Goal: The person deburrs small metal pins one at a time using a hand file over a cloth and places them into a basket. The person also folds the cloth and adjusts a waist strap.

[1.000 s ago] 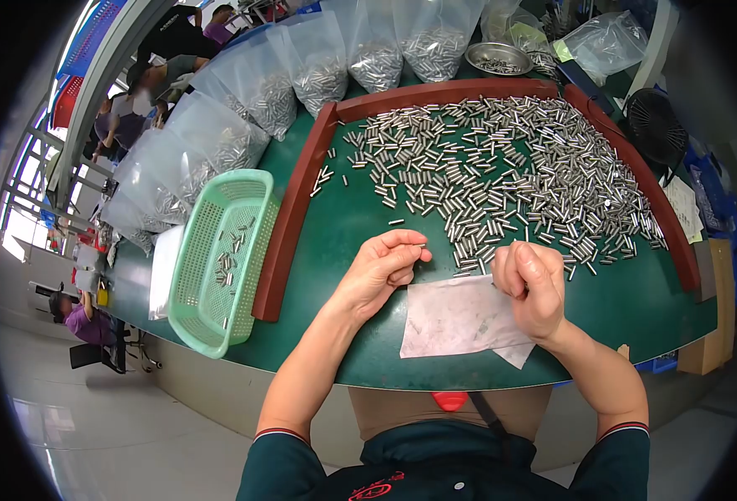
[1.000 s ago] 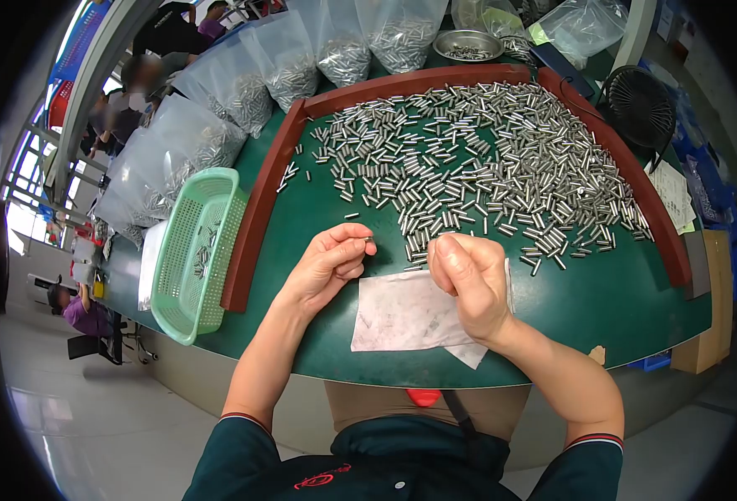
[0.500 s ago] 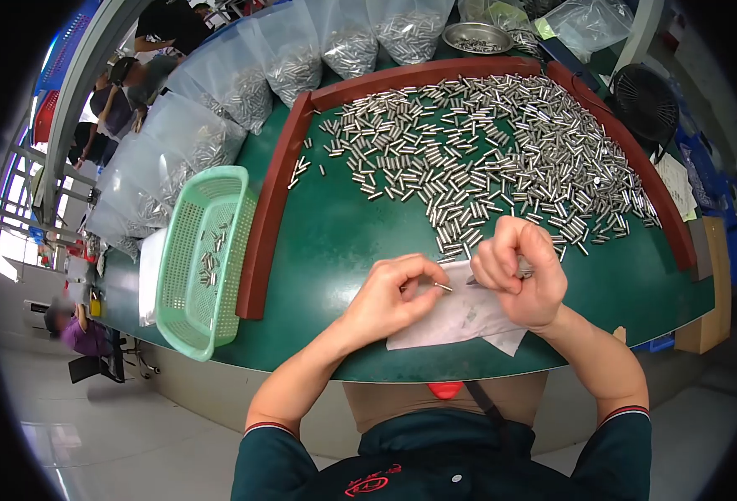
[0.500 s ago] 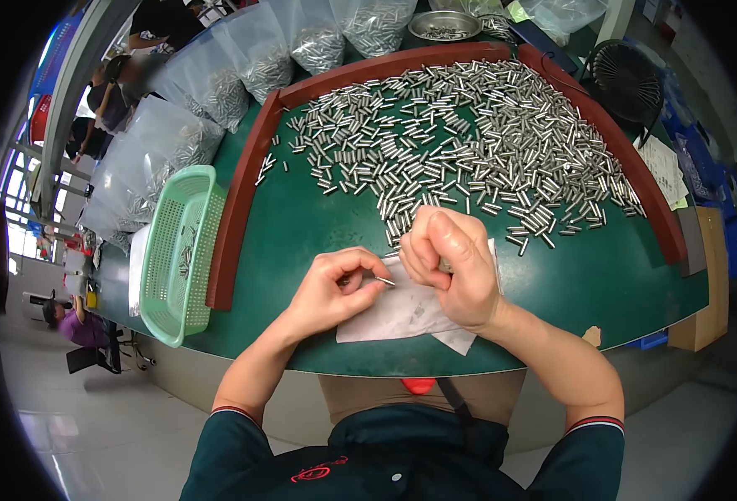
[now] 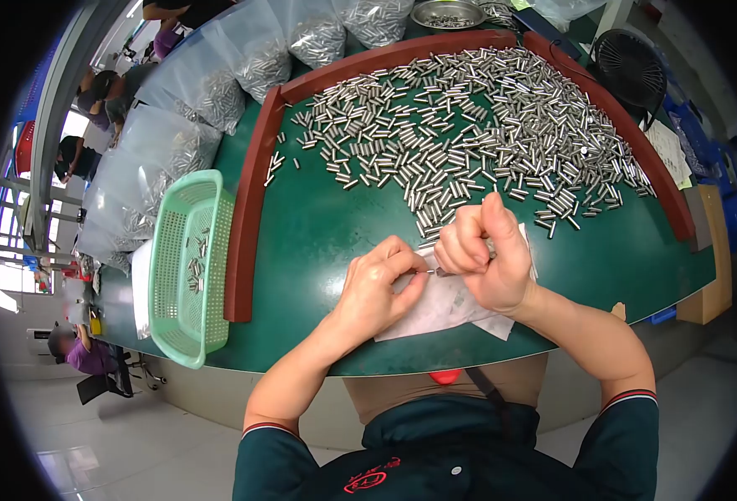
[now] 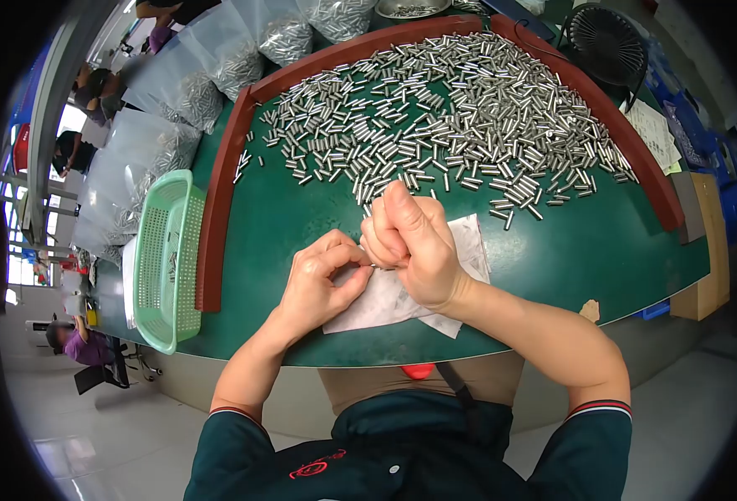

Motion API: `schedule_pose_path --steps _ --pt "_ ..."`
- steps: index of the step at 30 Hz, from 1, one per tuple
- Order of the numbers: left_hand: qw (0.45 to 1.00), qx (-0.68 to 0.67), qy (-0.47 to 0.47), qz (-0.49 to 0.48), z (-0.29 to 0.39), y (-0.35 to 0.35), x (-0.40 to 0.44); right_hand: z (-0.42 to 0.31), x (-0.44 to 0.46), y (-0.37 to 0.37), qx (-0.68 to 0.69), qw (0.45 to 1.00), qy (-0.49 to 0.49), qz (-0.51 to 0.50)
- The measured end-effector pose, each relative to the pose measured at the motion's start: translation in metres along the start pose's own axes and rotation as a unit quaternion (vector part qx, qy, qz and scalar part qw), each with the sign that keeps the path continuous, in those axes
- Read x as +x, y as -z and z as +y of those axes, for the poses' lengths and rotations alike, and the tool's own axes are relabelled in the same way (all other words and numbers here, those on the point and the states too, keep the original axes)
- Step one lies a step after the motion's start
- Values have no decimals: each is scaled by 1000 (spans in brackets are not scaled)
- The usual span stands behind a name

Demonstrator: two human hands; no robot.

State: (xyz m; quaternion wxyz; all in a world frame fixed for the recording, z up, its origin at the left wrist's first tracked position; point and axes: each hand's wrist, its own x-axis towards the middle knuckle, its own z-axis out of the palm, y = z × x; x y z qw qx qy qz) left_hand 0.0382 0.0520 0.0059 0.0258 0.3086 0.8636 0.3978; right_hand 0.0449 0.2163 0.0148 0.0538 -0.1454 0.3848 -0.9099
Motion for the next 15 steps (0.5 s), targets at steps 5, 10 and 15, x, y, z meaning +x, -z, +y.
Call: schedule_pose_path --steps 5,10,15 --pt "1000 3 -2 -3 0 0 0 4 1 1 1 1000 -6 12" --pt "1000 -2 3 -1 1 0 0 6 1 1 8 999 -7 32" --pt "1000 -3 -3 -1 -1 0 0 8 0 4 34 999 1 18"
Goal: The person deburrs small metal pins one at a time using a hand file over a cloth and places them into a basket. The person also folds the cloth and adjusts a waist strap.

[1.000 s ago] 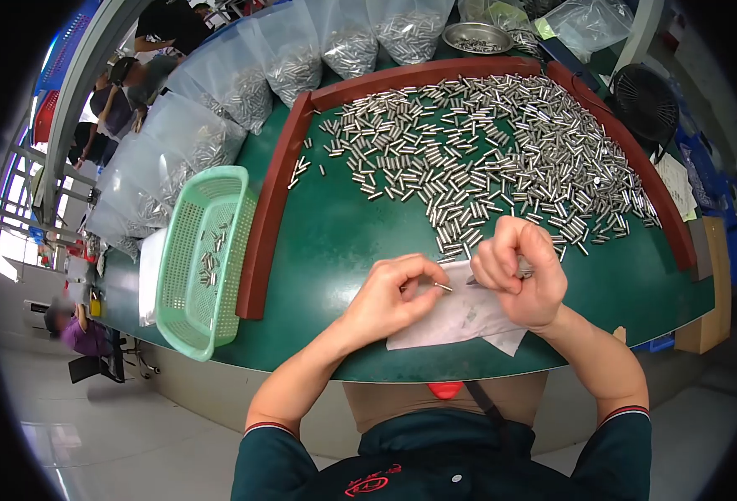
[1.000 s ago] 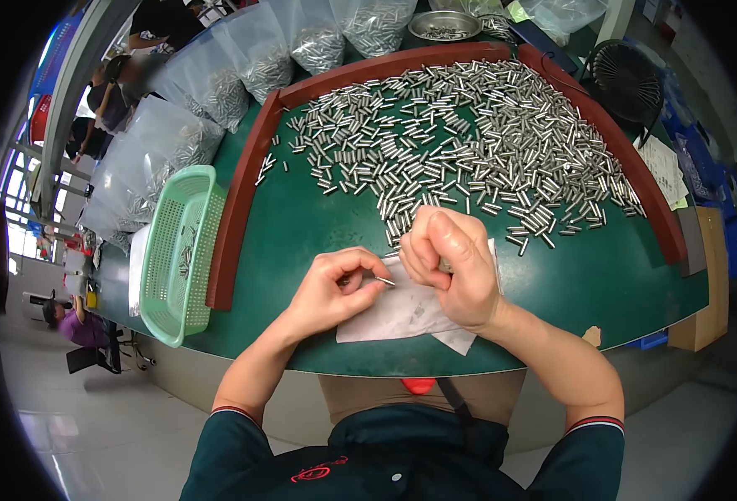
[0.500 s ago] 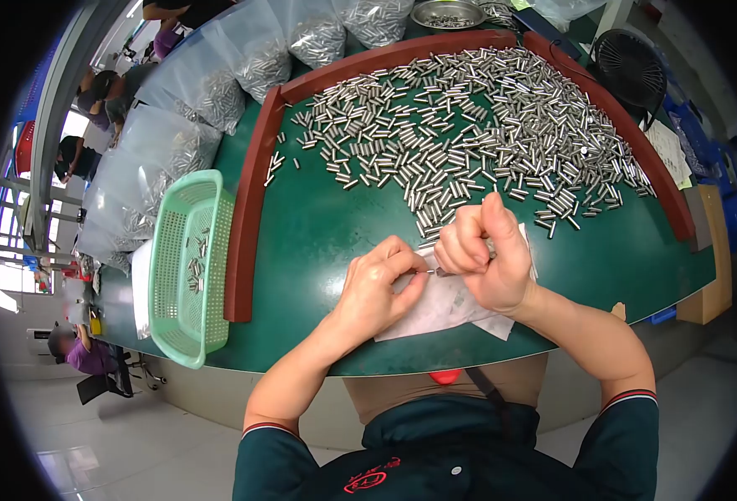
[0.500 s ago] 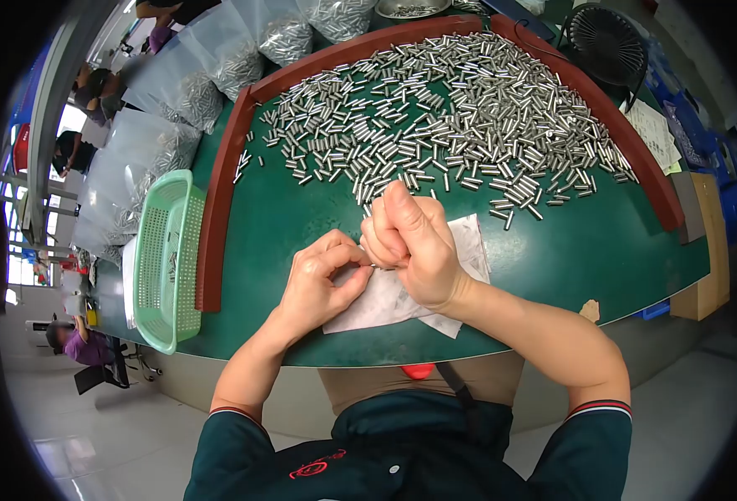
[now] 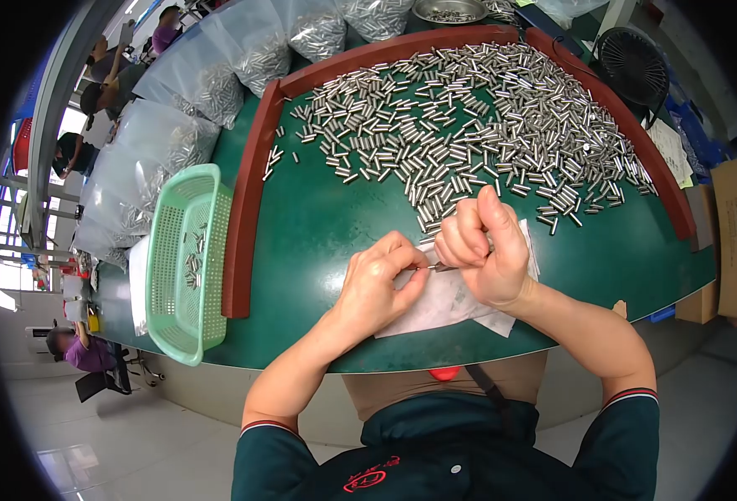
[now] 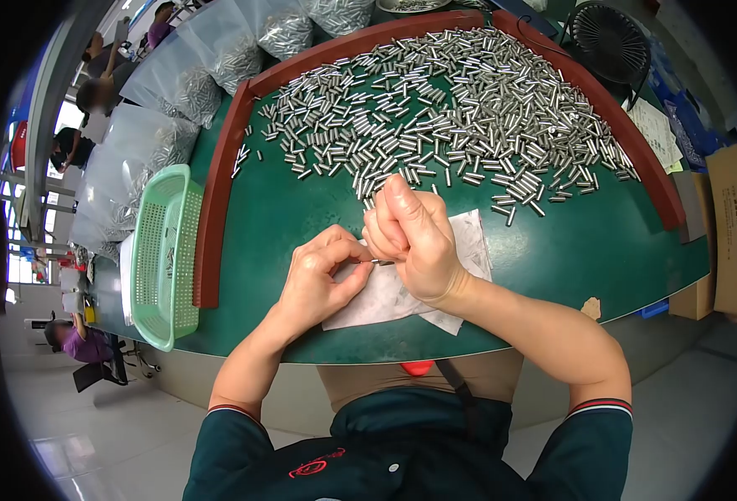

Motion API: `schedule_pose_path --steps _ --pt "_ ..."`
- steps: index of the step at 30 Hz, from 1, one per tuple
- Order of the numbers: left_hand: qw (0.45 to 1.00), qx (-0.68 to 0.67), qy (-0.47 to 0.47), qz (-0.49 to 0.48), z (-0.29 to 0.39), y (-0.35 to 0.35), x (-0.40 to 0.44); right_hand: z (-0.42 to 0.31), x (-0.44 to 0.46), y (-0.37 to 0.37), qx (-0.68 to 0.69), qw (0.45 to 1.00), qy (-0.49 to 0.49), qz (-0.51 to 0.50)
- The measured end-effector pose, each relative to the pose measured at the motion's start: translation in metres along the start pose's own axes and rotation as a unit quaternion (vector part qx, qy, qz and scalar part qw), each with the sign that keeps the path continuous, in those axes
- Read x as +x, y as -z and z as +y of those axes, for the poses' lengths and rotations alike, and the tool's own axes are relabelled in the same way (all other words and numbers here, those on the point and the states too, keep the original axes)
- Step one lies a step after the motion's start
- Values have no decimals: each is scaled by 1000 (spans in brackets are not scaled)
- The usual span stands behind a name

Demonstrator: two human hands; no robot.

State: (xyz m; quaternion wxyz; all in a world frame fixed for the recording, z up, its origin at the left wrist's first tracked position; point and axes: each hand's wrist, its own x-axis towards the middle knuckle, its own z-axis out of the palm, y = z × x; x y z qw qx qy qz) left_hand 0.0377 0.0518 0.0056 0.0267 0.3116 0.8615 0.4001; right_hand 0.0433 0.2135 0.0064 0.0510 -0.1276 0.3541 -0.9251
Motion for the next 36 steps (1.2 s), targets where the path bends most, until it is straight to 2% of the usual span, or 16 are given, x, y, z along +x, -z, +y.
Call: schedule_pose_path --steps 8,13,26,29,30,31,32,33,34,35,36 --pt "1000 -6 5 2 2 0 0 1 -1 2 25 1000 11 -16" --pt "1000 -20 24 -1 2 0 1 2 -3 -3 -61 998 15 -13" --pt "999 -10 28 -15 7 3 2 5 -8 -9 -119 993 23 -13" --pt "1000 -12 14 10 0 3 1 -10 -3 -1 -20 997 62 -39" --pt "994 -84 69 -2 -2 6 2 -13 -2 1 -28 998 50 -28" --pt "981 -153 121 -15 -4 10 2 -15 -1 3 -33 998 41 -16" --pt "934 -313 172 -26 -12 9 2 -17 0 5 -38 999 31 -14" --pt "866 -451 215 -33 -17 11 2 -17 2 5 -36 998 39 -13" --pt "776 -578 251 -40 -20 13 3 -17 4 4 -34 998 48 -12" --pt "735 -630 243 -51 -22 14 5 -17 5 3 -27 998 47 -10" --pt "738 -630 239 -47 -22 16 6 -17 5 3 -27 999 44 -10"
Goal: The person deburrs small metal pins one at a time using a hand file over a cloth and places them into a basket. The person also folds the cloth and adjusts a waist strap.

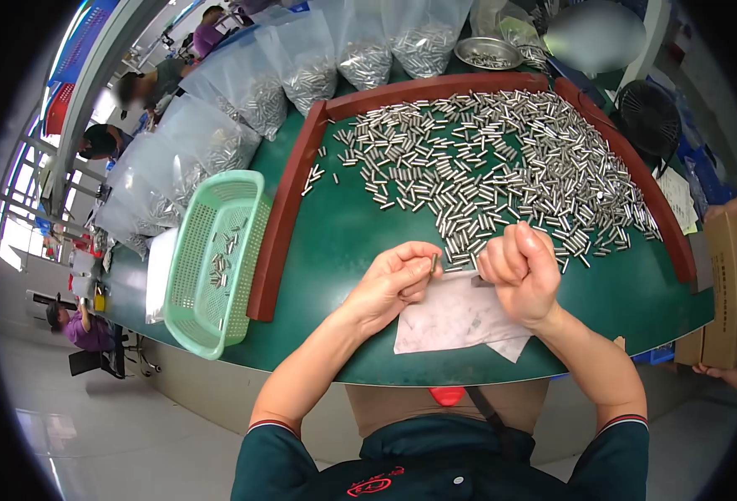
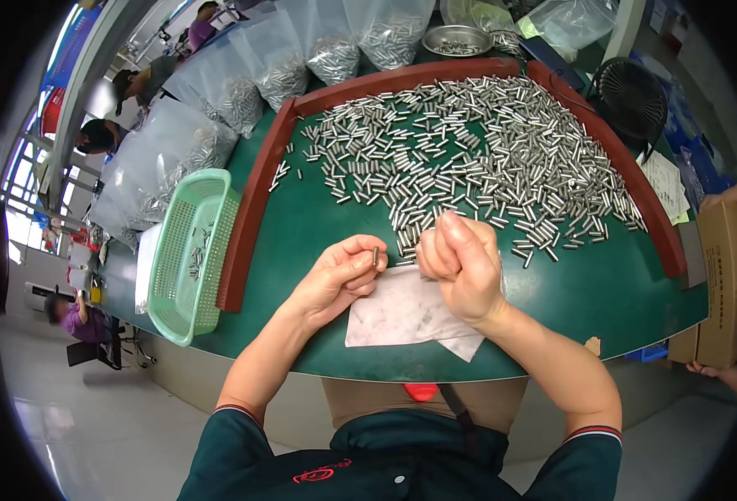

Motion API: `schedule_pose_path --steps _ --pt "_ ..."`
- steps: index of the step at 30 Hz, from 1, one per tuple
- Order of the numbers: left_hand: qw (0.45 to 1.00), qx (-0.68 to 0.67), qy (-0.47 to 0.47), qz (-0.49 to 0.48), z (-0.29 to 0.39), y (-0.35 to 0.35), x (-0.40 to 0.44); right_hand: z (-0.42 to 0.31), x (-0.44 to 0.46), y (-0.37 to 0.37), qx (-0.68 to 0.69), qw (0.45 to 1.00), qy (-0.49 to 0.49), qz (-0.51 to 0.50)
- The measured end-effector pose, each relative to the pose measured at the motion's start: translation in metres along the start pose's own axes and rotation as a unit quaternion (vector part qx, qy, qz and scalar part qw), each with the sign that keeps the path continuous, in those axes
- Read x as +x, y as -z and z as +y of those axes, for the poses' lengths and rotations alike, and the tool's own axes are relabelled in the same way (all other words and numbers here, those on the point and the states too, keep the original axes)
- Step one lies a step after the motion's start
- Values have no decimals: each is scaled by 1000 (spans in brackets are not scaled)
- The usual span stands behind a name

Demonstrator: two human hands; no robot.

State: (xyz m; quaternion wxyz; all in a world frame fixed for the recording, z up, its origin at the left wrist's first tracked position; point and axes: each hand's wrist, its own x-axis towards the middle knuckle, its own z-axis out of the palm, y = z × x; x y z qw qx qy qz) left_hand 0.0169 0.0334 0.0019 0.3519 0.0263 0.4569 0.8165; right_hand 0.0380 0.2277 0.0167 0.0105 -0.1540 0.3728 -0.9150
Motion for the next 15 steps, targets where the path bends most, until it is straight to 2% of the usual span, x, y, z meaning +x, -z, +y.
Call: schedule_pose_path --steps 2,8,14,15 --pt "999 -35 16 7 4 -1 0 0 0 1 -3 1000 -3 3" --pt "999 -30 14 20 4 -2 1 -3 1 1 19 1000 -7 24" --pt "988 124 -62 67 5 -2 1 -7 4 2 9 999 8 34" --pt "951 269 -112 100 1 -7 3 -7 4 2 5 999 8 41"
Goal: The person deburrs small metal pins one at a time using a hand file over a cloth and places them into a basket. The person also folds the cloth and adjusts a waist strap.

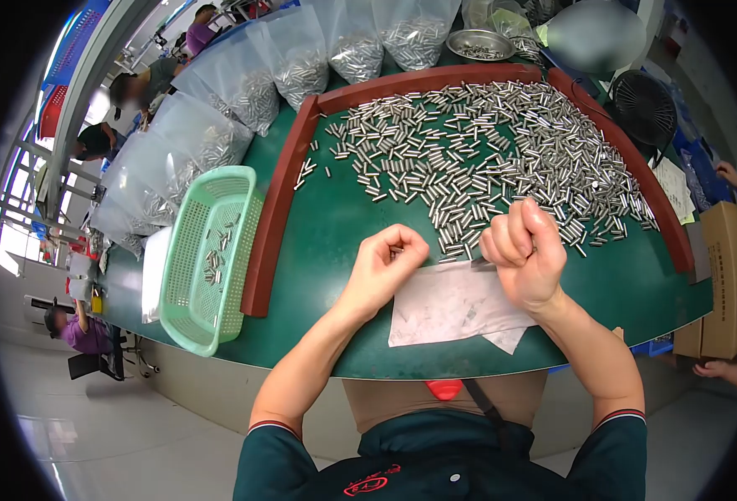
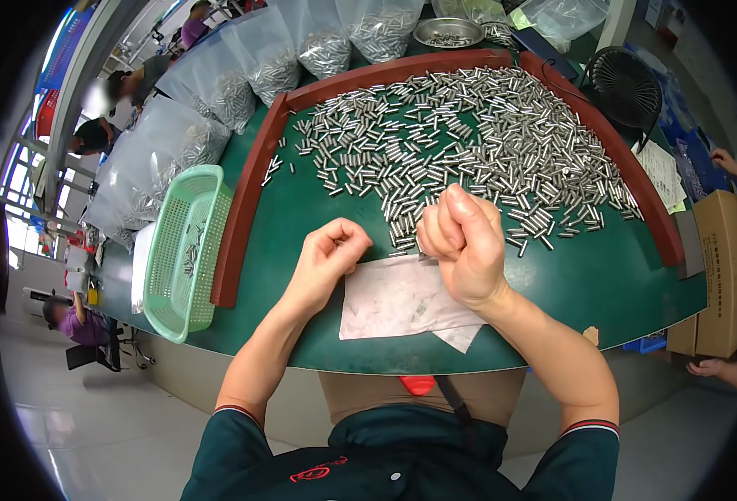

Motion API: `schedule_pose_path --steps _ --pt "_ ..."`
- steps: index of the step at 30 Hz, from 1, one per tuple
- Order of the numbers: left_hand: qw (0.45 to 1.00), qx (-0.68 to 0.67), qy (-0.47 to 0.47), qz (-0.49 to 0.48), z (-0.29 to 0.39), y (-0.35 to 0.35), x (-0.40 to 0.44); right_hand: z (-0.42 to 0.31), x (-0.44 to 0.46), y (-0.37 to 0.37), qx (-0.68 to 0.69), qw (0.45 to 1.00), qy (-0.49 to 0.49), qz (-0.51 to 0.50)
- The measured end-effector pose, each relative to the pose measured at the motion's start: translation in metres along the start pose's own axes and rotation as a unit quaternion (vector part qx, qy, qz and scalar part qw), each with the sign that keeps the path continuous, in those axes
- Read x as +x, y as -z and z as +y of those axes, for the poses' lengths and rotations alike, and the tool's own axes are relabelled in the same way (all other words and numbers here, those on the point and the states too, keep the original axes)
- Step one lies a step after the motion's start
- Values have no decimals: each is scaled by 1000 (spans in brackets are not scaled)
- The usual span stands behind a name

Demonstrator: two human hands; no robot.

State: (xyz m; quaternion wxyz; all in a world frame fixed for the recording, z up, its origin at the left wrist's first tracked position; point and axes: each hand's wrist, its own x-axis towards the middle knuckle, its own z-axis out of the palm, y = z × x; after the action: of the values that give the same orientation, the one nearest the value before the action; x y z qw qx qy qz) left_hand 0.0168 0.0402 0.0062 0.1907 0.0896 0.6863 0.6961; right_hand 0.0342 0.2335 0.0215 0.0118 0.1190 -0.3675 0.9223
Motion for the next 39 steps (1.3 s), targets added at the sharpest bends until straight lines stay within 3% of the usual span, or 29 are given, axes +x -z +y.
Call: schedule_pose_path --steps 2,4,8,11,16,19,21,22,24,39 --pt "962 248 -112 31 2 -13 -1 0 0 0 -4 1000 1 3" --pt "898 394 -192 36 -2 -18 1 0 0 1 -11 1000 4 2" --pt "844 470 -245 85 -10 -29 10 1 -1 1 -6 1000 2 -3" --pt "857 470 -192 89 -8 -30 10 2 -3 -3 -41 999 -17 -19" --pt "859 468 -191 77 -5 -21 9 10 -6 -3 -146 988 -42 -17" --pt "946 288 -121 85 -4 -9 9 11 -7 -2 -126 991 -41 -19" --pt "998 27 -18 52 3 1 9 9 -7 -3 -136 990 -42 -17" --pt "995 -96 39 14 0 10 9 9 -7 -3 -139 989 -44 -18" --pt "978 -195 75 -13 -2 16 9 9 -7 -3 -142 989 -47 -15" --pt "977 -198 76 -38 -2 14 7 7 -5 -5 -125 991 -51 -1"
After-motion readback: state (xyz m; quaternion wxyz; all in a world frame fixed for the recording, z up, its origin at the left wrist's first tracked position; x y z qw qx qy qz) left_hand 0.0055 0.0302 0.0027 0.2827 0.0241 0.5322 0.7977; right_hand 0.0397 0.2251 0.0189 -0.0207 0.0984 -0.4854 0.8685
